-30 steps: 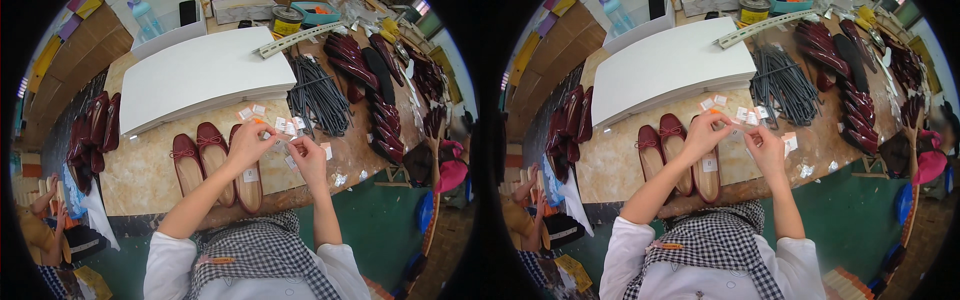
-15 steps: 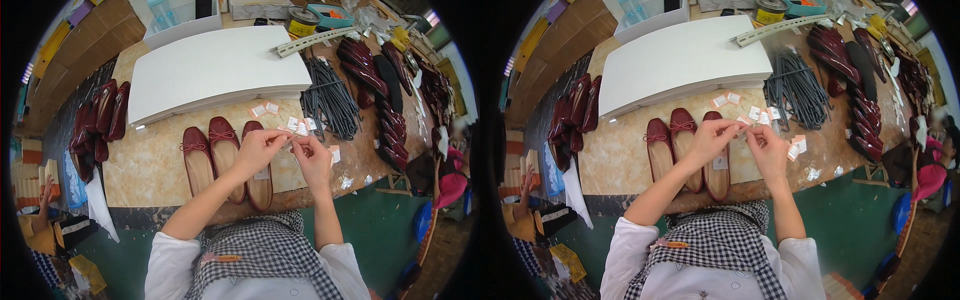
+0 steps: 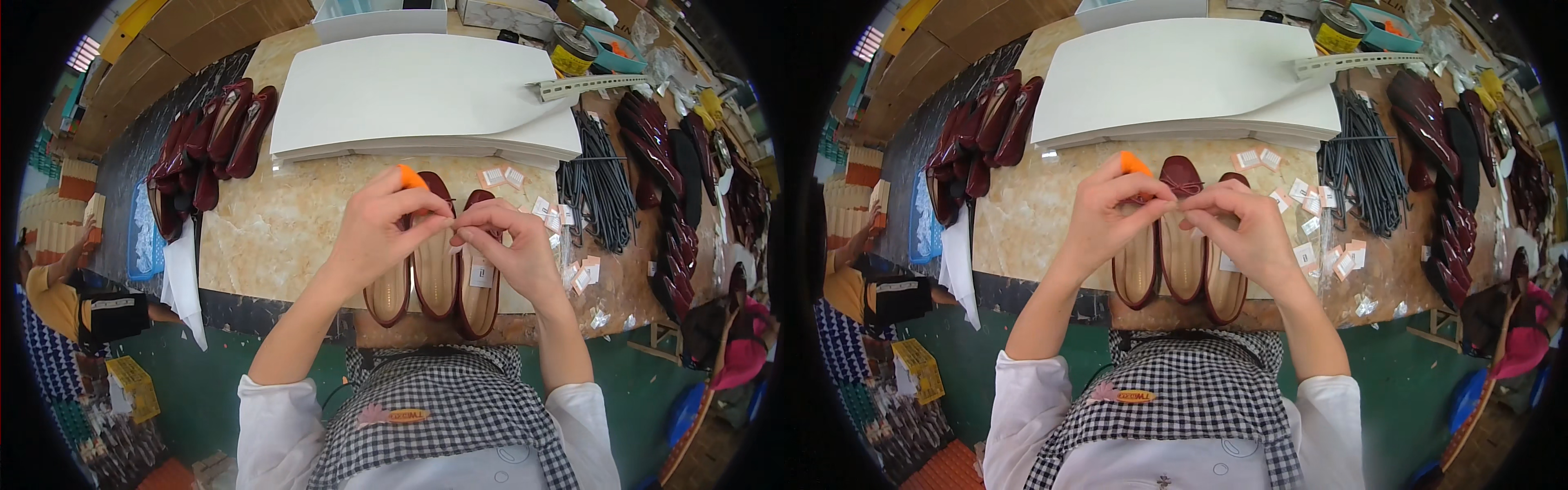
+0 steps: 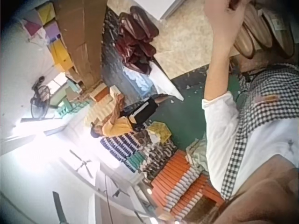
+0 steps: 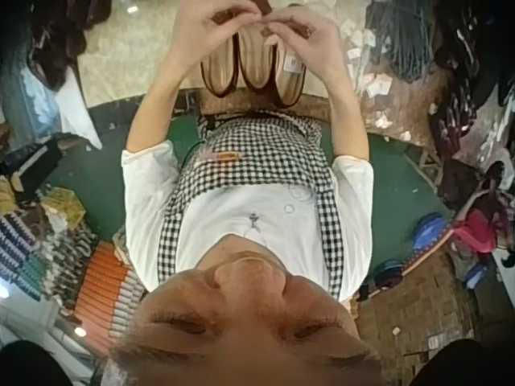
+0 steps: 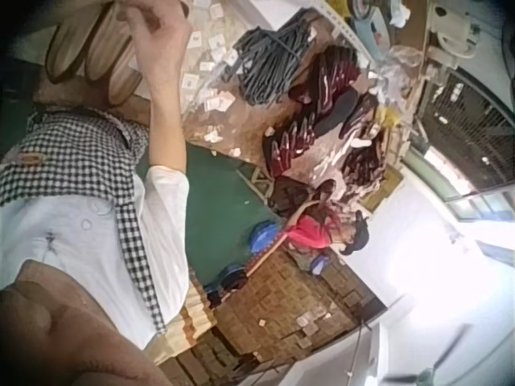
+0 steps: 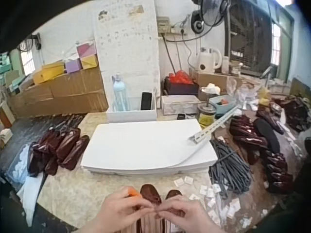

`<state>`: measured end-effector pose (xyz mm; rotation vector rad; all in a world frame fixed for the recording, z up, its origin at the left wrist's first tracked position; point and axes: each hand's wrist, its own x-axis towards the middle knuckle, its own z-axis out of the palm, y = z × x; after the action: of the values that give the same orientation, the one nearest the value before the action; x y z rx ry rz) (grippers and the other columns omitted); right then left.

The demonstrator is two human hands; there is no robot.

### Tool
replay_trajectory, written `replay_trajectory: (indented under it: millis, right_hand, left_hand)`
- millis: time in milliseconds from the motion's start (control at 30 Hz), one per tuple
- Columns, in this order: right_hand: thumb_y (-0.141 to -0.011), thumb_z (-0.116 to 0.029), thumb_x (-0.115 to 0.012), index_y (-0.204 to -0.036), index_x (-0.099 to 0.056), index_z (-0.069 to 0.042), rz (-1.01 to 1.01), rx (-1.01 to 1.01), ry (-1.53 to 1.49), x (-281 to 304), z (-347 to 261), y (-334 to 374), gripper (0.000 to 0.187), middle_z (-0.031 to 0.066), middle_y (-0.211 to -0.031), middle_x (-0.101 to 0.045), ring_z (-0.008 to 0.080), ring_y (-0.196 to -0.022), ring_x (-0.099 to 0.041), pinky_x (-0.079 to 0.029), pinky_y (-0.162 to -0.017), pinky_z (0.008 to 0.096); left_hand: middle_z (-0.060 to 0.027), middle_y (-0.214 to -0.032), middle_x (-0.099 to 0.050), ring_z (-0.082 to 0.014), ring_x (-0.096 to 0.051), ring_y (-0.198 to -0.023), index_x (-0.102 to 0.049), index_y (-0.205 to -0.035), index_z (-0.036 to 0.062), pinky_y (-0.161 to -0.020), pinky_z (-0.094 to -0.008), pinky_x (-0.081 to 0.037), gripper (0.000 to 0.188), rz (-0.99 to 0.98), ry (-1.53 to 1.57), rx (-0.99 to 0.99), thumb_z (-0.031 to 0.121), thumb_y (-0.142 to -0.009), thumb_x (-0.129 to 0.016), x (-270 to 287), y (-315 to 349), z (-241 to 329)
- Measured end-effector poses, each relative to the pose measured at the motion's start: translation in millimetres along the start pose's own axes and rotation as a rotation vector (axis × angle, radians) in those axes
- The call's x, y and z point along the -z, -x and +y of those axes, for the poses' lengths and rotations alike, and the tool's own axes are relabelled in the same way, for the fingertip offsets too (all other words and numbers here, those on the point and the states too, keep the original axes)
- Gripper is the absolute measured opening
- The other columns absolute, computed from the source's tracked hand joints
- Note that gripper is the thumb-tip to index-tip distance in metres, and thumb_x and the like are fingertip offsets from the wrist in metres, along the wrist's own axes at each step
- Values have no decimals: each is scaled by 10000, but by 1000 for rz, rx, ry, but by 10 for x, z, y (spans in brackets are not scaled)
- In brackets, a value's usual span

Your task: The person cleans maroon patent leather shoes using a white cloth and a small orange tool. They wipe the exterior and interior surfaces, then insert a metal rod into the shoe to adjust the shape. The person repeats this process for multiple pairs of shoes on the table.

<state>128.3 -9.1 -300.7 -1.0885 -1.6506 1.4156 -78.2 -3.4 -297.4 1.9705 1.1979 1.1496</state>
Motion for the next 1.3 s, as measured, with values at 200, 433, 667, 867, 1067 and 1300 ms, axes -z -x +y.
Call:
replay_trajectory:
  millis: [200,433,667,867,1067,1300]
  right_hand:
    - [-845,-37,-690,-1002,-688,20,-77,-10,70,-116,-1,-135,168,51,-895,-697,108,-836,-656,-514,-760,240]
    - [-836,-67,-651,-951,-693,-5,43,167,489,-133,446,-341,136,121,-875,-706,244,-775,-678,-526,-713,306]
    - [-779,-105,-631,-835,-660,-65,-44,287,1062,-449,920,-512,75,99,-785,-637,267,-735,-664,-534,-602,374]
    - [-720,-95,-650,-786,-661,-78,-121,375,1165,-532,867,-517,69,79,-815,-632,243,-735,-676,-547,-575,350]
    - [-733,-113,-640,-793,-663,-91,-166,416,1171,-483,891,-554,68,66,-810,-618,232,-726,-675,-543,-562,341]
    - [-748,-128,-623,-829,-653,-100,-153,453,1174,-457,922,-561,90,51,-798,-593,221,-699,-667,-534,-552,333]
  left_hand:
    - [-26,-811,-592,-154,-567,-689,-714,-845,69,-617,-270,-453,100,54,-42,37,77,-754,-754,35,242,-171]
    - [-58,-791,-537,-201,-554,-751,-741,-880,118,-658,-310,-455,156,-2,-239,304,202,-750,-759,-149,297,-312]
    - [-81,-824,-516,-265,-521,-891,-769,-888,160,-770,-386,-431,203,-159,-646,202,278,-722,-760,-191,660,-506]
    - [-64,-835,-513,-245,-521,-894,-773,-912,184,-761,-373,-419,207,-145,-635,237,274,-727,-756,-194,720,-544]
    - [-78,-799,-506,-263,-521,-855,-772,-878,162,-729,-383,-423,180,-115,-620,203,269,-735,-755,-199,712,-547]
    - [-59,-850,-509,-236,-516,-913,-768,-932,188,-778,-372,-410,209,-160,-630,258,262,-737,-751,-189,724,-535]
